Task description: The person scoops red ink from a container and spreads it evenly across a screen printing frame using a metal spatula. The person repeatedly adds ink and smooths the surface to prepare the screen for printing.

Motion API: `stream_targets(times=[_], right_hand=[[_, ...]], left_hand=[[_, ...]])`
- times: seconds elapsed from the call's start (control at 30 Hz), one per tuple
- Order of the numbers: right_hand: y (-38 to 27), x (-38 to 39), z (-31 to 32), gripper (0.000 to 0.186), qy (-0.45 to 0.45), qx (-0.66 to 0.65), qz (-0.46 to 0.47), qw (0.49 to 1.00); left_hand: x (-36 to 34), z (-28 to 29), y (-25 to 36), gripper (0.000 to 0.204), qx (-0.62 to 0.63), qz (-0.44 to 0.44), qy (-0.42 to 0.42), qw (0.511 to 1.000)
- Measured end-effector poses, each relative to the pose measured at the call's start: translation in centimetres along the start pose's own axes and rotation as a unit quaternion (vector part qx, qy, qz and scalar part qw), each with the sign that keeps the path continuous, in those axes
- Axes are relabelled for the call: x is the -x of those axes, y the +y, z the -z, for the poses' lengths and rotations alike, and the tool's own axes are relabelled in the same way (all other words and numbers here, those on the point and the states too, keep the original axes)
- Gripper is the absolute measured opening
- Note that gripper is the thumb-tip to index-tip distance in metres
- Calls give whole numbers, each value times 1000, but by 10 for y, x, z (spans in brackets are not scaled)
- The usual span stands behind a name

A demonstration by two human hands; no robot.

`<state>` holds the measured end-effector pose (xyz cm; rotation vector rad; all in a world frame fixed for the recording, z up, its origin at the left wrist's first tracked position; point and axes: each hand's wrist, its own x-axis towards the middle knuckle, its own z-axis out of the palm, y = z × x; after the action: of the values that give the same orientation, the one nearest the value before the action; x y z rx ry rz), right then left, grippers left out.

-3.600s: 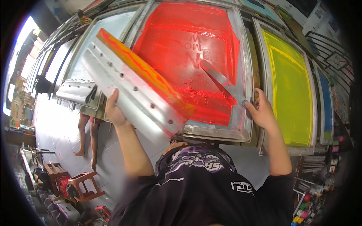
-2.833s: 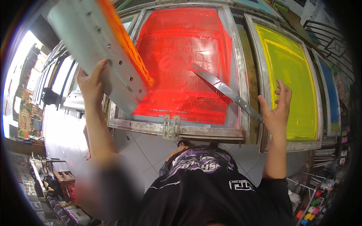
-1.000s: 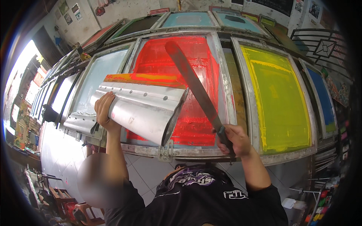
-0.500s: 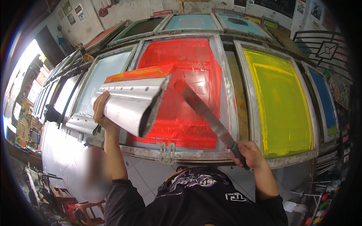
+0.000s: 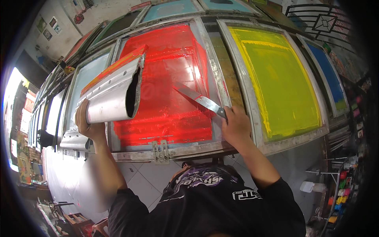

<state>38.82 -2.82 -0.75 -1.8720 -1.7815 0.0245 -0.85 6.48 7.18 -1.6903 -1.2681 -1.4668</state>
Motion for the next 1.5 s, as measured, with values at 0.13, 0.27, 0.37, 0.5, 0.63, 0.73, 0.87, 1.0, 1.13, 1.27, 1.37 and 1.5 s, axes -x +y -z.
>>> stream_targets(times=[0.13,0.27,0.37,0.5,0.63,0.73,0.87,1.0,1.13,1.27,1.37,1.5], right_hand=[[-8,-5,-6,39,29,54,8,998],[-28,7,6,42,159,35,8,987],[-44,29,26,38,169,-149,-38,974],[-78,77,25,21,100,-512,-131,843],[-92,128,34,31,-25,-654,-121,746],[-83,191,82,44,-39,-657,-131,741],[-71,275,130,64,20,-683,-88,725],[-51,408,179,59,122,-596,-130,783],[-49,536,222,49,230,-542,-332,737],[-17,651,231,49,373,-501,-438,646],[19,722,222,50,348,-495,-496,623],[68,794,249,51,413,-514,-527,535]], left_hand=[[-2,3,3,32,-46,-81,-9,996],[3,4,-6,31,-40,-125,-30,991],[-9,0,-12,31,19,-208,-44,977],[-29,-5,-47,47,53,-285,-24,957],[-48,6,14,43,-9,-341,14,940],[-37,3,98,31,40,-349,33,936],[-33,42,219,37,238,-397,38,885],[26,93,397,36,447,-360,32,818],[109,156,548,31,628,-308,12,714],[215,246,693,24,817,-132,-204,522],[282,306,781,30,827,59,-422,367],[346,386,884,29,742,241,-608,146]])
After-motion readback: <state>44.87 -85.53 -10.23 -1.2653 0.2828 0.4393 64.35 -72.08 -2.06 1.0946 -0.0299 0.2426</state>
